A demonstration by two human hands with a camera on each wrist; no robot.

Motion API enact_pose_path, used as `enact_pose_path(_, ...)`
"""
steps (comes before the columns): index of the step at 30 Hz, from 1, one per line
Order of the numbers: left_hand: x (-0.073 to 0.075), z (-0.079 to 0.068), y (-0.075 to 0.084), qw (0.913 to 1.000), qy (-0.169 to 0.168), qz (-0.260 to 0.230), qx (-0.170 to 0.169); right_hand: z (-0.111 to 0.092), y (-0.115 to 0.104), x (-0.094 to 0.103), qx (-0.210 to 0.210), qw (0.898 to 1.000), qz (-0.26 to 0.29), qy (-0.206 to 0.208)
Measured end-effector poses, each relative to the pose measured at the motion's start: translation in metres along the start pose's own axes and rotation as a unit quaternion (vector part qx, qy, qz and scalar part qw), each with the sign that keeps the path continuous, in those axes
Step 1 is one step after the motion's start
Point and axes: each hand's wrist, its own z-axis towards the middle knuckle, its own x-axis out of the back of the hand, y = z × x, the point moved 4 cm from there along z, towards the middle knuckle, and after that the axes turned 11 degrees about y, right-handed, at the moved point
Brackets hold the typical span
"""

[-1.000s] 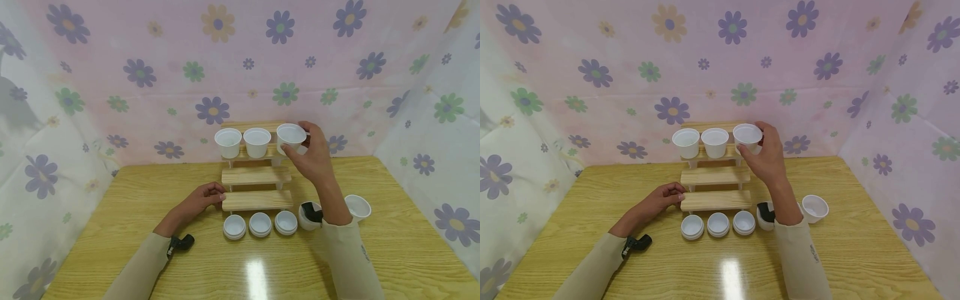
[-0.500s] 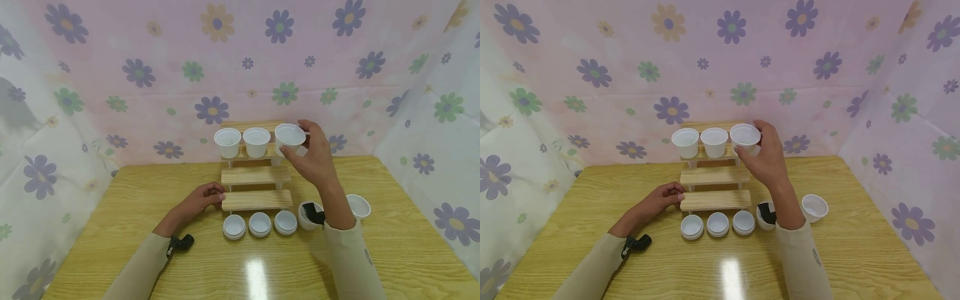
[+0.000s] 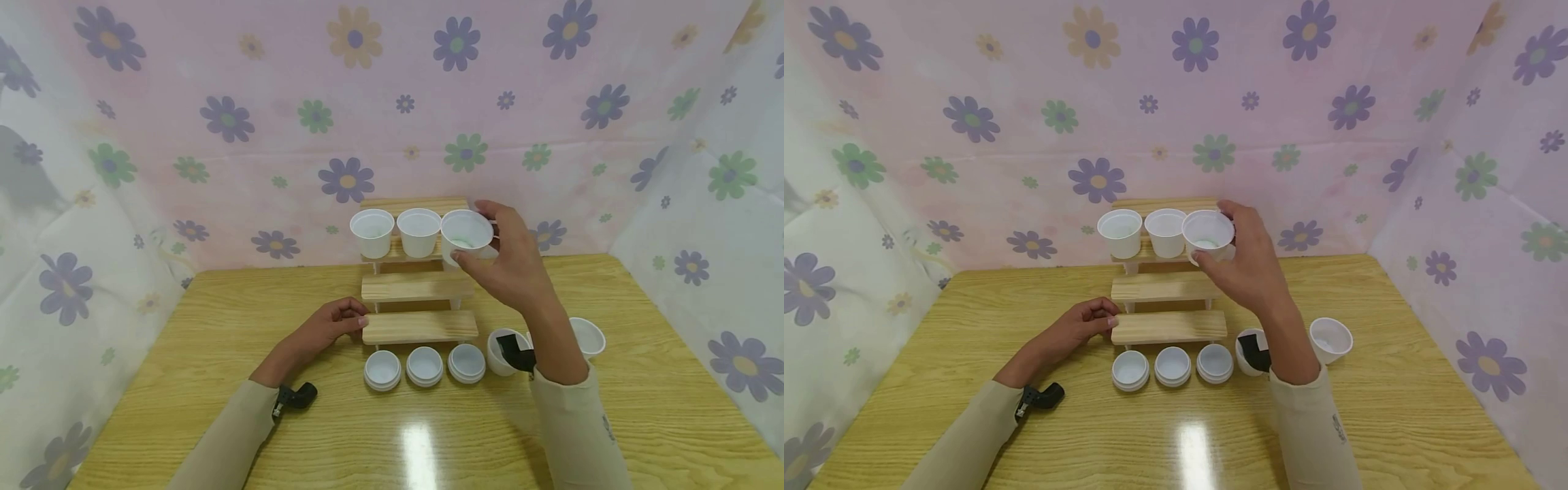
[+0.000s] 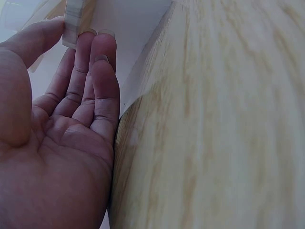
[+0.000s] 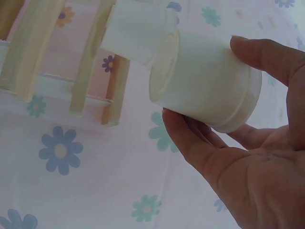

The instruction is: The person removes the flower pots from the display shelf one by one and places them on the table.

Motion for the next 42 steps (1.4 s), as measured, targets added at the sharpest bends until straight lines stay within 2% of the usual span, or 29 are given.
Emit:
enact_pose_path(11, 0.001, 0.001, -0.003, 1.0000, 0.001, 0.001, 0.004, -0.005, -0.009, -0.002, 0.027, 0.998, -0.009, -0.064)
enact_pose_path(16, 0.000, 0.001, -0.002, 1.0000, 0.002, 0.005, 0.005, -0.005, -0.010, -0.003, 0.037, 0.995, 0.003, -0.091)
enact_pose_path(21, 0.000, 0.002, -0.001, 1.0000, 0.003, 0.008, 0.003, -0.007, -0.010, -0.006, 0.040, 0.991, 0.018, -0.125)
enact_pose_path(27, 0.000, 0.001, -0.001, 1.0000, 0.001, 0.003, 0.005, -0.010, -0.012, -0.010, 0.068, 0.984, 0.028, -0.163)
enact_pose_path(35, 0.000, 0.000, 0.002, 1.0000, 0.001, 0.004, -0.002, -0.013, -0.013, -0.015, 0.094, 0.978, 0.008, -0.187)
enact_pose_path(42, 0.000, 0.001, 0.001, 1.0000, 0.002, 0.002, 0.000, -0.014, -0.013, -0.022, 0.103, 0.968, 0.069, -0.218)
